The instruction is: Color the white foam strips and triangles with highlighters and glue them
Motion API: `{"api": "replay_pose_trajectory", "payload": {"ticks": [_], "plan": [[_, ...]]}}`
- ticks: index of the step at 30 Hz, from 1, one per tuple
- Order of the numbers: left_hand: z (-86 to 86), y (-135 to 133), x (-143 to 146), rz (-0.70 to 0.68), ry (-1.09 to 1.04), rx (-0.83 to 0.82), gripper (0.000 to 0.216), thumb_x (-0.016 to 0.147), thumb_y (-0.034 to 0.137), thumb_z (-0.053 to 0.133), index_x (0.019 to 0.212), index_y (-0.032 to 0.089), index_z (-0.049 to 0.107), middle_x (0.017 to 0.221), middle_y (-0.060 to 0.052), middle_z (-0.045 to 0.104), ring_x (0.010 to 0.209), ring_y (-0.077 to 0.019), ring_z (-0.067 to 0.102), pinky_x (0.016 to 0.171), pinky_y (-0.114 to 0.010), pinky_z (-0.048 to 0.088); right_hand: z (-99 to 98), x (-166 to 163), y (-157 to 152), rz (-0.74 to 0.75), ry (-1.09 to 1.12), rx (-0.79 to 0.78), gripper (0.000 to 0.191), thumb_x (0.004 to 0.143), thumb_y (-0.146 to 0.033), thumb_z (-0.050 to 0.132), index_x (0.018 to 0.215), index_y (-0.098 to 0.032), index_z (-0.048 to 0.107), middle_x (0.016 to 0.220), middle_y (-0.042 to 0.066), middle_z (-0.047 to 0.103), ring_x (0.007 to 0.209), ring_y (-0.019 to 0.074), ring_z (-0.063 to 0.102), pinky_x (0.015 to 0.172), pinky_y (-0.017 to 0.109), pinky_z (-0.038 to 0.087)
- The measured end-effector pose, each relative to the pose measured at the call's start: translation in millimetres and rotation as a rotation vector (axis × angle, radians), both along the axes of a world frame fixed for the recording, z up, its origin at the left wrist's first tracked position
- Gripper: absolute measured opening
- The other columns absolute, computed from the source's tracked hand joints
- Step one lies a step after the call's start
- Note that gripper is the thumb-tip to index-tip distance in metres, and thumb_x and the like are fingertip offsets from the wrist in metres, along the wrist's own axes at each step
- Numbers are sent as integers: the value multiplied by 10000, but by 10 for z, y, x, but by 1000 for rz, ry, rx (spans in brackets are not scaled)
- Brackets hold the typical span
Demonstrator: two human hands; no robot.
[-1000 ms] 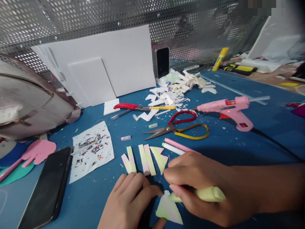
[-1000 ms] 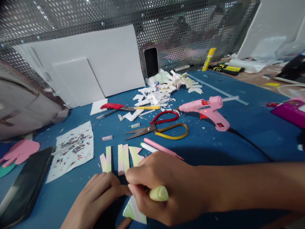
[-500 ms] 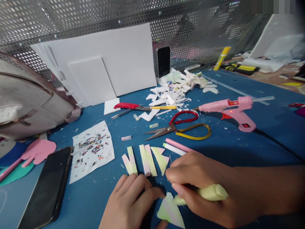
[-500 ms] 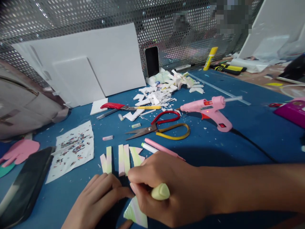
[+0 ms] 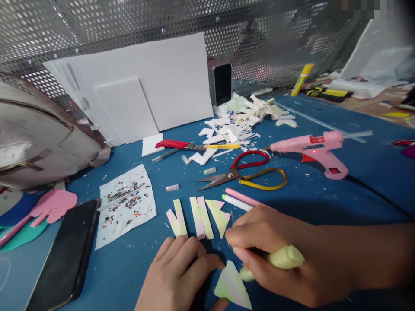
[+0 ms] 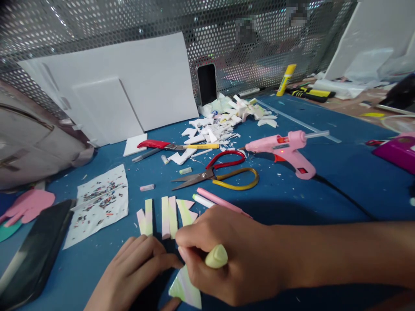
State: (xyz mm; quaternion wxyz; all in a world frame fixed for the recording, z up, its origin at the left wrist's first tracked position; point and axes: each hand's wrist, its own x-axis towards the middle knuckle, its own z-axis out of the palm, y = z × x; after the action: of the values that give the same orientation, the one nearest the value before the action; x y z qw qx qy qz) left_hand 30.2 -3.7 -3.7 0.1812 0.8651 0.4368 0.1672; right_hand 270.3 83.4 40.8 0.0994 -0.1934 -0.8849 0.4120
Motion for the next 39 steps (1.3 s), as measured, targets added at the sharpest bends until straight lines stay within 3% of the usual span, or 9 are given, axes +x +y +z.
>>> {"api": "replay_pose_trajectory", "payload": {"ticks": [3, 12, 28, 39], "plan": [[-25, 43, -29, -71, 8, 52, 316, 960, 408, 673, 1230, 286, 563, 955, -7, 602, 811, -209, 568, 694, -341, 405, 2, -1, 0, -15, 16, 14, 226, 949, -206, 423, 759, -231, 304, 627, -54, 386, 559, 117, 344, 547, 288, 252], [-22, 31, -8, -16, 15, 29, 305, 958, 402, 681, 1220, 292, 571, 963, -14, 603, 839, -221, 566, 715, -353, 413, 6, -3, -18, -15, 20, 2, 219, 956, -222, 416, 766, -233, 307, 624, -55, 379, 555, 118, 338, 558, 293, 260], [-24, 92, -46, -104, 17, 121, 336, 935, 415, 704, 1209, 267, 577, 918, 0, 613, 771, -185, 588, 645, -316, 435, 3, 5, -7, -36, 1, -13, 218, 949, -212, 438, 765, -230, 321, 632, -55, 404, 558, 115, 340, 557, 289, 261], [-5, 51, -21, -51, 26, 72, 322, 939, 400, 704, 1210, 275, 583, 936, -12, 611, 804, -206, 577, 687, -331, 422, 17, 12, -12, -21, -2, -15, 237, 930, -193, 467, 749, -229, 319, 610, -53, 387, 538, 114, 334, 545, 286, 257]]}}
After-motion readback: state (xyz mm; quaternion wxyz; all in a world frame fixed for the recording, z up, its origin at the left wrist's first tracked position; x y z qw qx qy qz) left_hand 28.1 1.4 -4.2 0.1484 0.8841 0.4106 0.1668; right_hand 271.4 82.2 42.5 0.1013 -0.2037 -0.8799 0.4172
